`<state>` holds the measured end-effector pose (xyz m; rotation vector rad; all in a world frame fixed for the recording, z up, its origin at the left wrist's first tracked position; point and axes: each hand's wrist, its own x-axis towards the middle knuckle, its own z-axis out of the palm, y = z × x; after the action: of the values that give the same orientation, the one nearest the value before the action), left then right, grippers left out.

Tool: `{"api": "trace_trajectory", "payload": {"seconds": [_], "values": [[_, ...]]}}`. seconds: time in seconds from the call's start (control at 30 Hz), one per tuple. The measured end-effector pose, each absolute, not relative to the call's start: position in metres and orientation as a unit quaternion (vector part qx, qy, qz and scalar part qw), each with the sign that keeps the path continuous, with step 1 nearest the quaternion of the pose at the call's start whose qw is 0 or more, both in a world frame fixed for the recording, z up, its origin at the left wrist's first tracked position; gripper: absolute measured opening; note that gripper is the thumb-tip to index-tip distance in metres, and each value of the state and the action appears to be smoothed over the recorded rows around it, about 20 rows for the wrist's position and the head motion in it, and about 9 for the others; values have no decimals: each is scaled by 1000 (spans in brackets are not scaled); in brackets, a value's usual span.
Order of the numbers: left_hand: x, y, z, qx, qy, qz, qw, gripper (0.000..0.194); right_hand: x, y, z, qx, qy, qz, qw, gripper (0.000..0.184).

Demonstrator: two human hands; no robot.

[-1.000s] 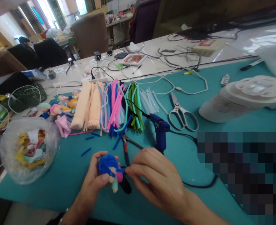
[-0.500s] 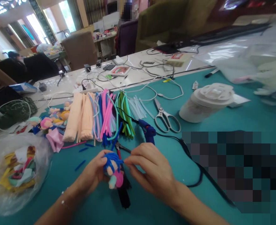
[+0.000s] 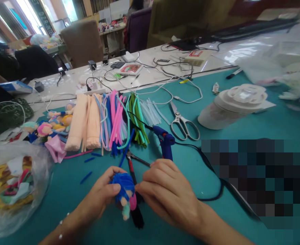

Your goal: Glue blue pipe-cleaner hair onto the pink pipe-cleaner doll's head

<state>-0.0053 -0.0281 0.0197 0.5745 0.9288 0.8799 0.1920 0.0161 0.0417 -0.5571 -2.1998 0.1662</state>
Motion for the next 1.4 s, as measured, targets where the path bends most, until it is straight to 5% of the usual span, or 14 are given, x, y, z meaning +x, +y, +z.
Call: {"api": "trace_trajectory", "payload": {"seconds": [1.4], "values": [[-6,-31,30,317,448,398,735,40,192,7,49,-206,-908,48,361,32]]}}
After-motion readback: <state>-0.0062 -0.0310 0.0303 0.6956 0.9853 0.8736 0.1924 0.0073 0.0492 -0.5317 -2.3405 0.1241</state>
